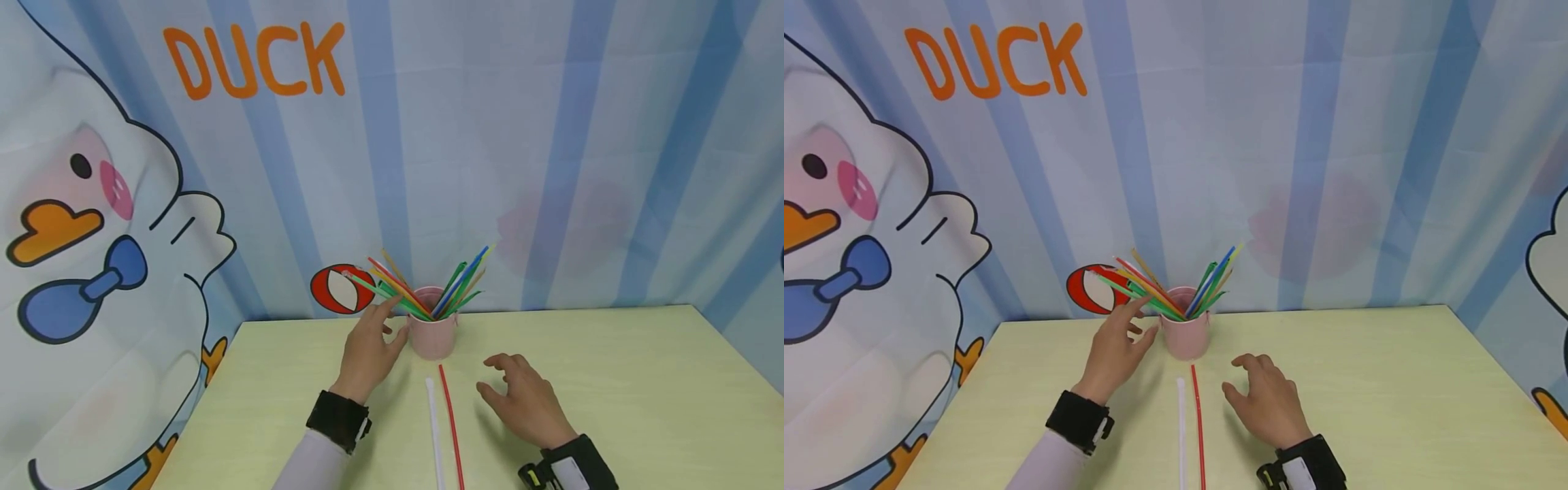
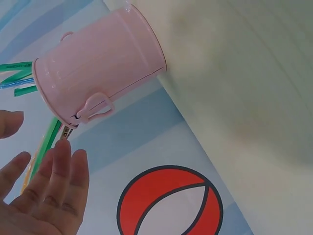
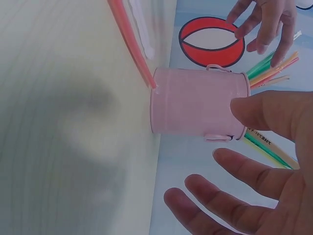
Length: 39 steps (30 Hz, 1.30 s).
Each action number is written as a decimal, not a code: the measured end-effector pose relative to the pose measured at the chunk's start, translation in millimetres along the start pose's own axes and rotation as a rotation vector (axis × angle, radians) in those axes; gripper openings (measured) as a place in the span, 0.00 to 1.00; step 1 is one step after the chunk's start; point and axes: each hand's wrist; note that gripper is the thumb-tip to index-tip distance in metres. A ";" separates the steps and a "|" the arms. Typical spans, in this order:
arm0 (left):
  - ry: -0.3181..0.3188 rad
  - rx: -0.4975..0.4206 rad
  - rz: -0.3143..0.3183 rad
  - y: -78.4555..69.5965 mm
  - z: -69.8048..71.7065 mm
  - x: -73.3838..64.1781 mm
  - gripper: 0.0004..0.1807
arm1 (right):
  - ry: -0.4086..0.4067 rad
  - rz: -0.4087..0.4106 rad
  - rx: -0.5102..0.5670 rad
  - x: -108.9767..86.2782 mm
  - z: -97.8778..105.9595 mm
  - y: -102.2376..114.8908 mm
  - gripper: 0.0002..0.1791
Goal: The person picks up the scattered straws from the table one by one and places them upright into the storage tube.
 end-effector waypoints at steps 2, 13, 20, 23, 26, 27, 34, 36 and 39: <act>-0.008 0.018 -0.006 -1.4 3.5 -4.6 0.28 | 0.000 0.003 -0.001 -0.4 -0.3 0.3 0.21; 0.098 0.139 0.101 -23.6 27.6 -28.5 0.29 | -0.008 0.016 0.001 -0.6 -3.3 0.2 0.21; 0.220 0.206 0.179 -35.0 39.6 -41.4 0.37 | -0.020 0.030 -0.015 -1.4 -4.5 1.4 0.22; 0.241 0.224 0.181 -35.8 41.8 -46.6 0.40 | -0.024 0.029 -0.015 -1.7 -4.3 3.2 0.24; 0.272 0.244 0.166 -35.1 42.6 -52.1 0.42 | -0.023 0.029 -0.018 -1.6 -3.6 4.4 0.25; 0.284 0.250 0.161 -34.9 42.7 -53.9 0.44 | -0.023 0.028 -0.018 -1.5 -3.4 4.6 0.25; 0.334 0.271 0.152 -32.4 40.8 -65.0 0.47 | -0.017 0.020 -0.027 -1.6 -6.1 5.1 0.25; 0.337 0.272 0.163 -31.3 40.2 -67.0 0.47 | -0.014 0.020 -0.030 -1.9 -7.6 5.5 0.26; 0.340 0.271 0.180 -30.4 40.0 -68.8 0.47 | -0.023 0.026 -0.041 -2.2 -9.7 6.6 0.26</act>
Point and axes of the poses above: each hand's wrist, its own x-axis towards the middle knuckle, its own z-axis out of the back of the hand, y = z × x, and after that the axes turned 9 degrees about -x, right-handed
